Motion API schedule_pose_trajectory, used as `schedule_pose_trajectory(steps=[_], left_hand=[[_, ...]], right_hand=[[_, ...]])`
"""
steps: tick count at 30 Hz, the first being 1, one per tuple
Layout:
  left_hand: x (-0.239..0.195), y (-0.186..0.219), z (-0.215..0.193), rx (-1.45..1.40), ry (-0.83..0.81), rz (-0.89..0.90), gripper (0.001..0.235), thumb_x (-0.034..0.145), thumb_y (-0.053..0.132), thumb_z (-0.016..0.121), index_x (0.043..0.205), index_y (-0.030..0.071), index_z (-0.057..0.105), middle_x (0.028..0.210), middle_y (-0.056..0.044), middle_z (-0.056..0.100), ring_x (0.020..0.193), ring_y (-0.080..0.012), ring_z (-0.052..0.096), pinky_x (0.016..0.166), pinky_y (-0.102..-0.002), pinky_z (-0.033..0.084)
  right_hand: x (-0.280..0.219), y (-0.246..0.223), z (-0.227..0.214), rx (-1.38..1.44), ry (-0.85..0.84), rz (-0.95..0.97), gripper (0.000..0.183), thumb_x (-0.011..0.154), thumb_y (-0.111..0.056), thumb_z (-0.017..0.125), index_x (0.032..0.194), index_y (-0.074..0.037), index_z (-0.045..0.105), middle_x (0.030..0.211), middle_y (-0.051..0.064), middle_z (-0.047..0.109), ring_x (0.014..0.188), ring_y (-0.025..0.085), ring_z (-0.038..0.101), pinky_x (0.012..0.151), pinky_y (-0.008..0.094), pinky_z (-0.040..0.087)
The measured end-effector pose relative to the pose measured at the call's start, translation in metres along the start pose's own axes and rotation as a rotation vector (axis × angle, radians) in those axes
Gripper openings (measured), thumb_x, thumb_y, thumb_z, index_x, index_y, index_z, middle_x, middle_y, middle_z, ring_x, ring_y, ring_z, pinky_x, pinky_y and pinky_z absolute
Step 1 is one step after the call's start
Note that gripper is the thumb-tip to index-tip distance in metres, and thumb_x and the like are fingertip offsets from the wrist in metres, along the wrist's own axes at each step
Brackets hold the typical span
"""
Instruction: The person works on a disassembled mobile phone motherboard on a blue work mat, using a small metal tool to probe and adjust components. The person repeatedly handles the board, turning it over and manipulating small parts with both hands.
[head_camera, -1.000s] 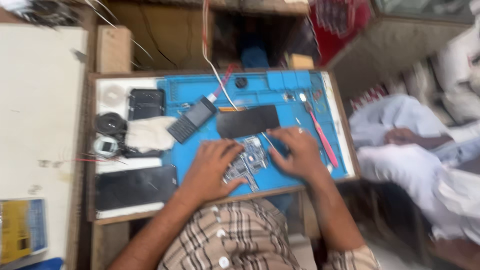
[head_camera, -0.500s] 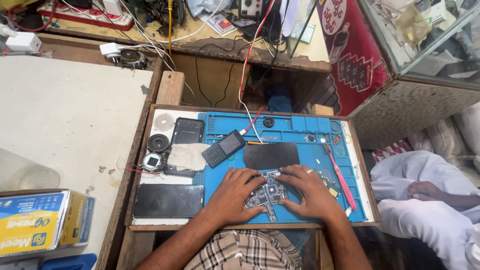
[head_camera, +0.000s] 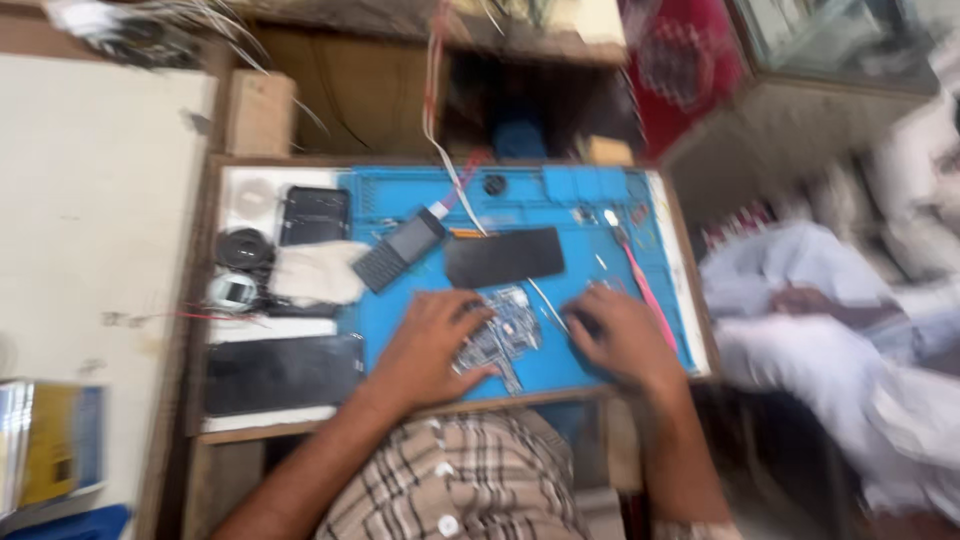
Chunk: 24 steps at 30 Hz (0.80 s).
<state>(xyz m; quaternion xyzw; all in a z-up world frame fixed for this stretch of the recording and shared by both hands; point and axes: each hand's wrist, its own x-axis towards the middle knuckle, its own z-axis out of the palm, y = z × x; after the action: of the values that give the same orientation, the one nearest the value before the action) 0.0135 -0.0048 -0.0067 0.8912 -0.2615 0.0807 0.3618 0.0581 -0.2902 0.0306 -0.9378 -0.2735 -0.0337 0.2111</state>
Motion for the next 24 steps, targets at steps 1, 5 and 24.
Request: schedule_pose_trajectory(steps=[1,5,24], left_hand=[[0.000,-0.001,0.002,-0.003,0.003,0.007,0.069,0.072,0.044,0.085,0.127,0.008,0.065,0.134,-0.017,0.057,0.125,-0.0382,0.050,0.107,-0.052,0.037],[0.004,-0.004,0.003,0.012,0.021,0.016,0.066,0.072,0.043,0.084,0.126,0.008,0.066,0.132,-0.015,0.058,0.125,-0.0368,0.051,0.106,-0.052,0.038],[0.004,0.003,-0.002,0.048,-0.051,-0.039,0.065,0.072,0.045,0.084,0.122,0.006,0.068,0.130,-0.018,0.056,0.127,-0.0381,0.049,0.110,-0.059,0.030]], right_hand=[[-0.001,0.005,0.002,-0.002,0.006,0.010,0.016,0.084,-0.017,0.074,0.099,-0.011,0.076,0.095,0.010,0.070,0.088,0.032,0.068,0.076,0.041,0.054],[0.000,0.009,-0.001,0.026,-0.069,0.047,0.020,0.083,-0.020,0.077,0.100,-0.010,0.075,0.093,0.010,0.069,0.084,0.029,0.069,0.074,0.040,0.054],[0.000,-0.010,0.013,-0.108,-0.034,0.054,0.011,0.083,-0.018,0.073,0.093,-0.014,0.077,0.093,0.005,0.070,0.081,0.030,0.070,0.069,0.043,0.054]])
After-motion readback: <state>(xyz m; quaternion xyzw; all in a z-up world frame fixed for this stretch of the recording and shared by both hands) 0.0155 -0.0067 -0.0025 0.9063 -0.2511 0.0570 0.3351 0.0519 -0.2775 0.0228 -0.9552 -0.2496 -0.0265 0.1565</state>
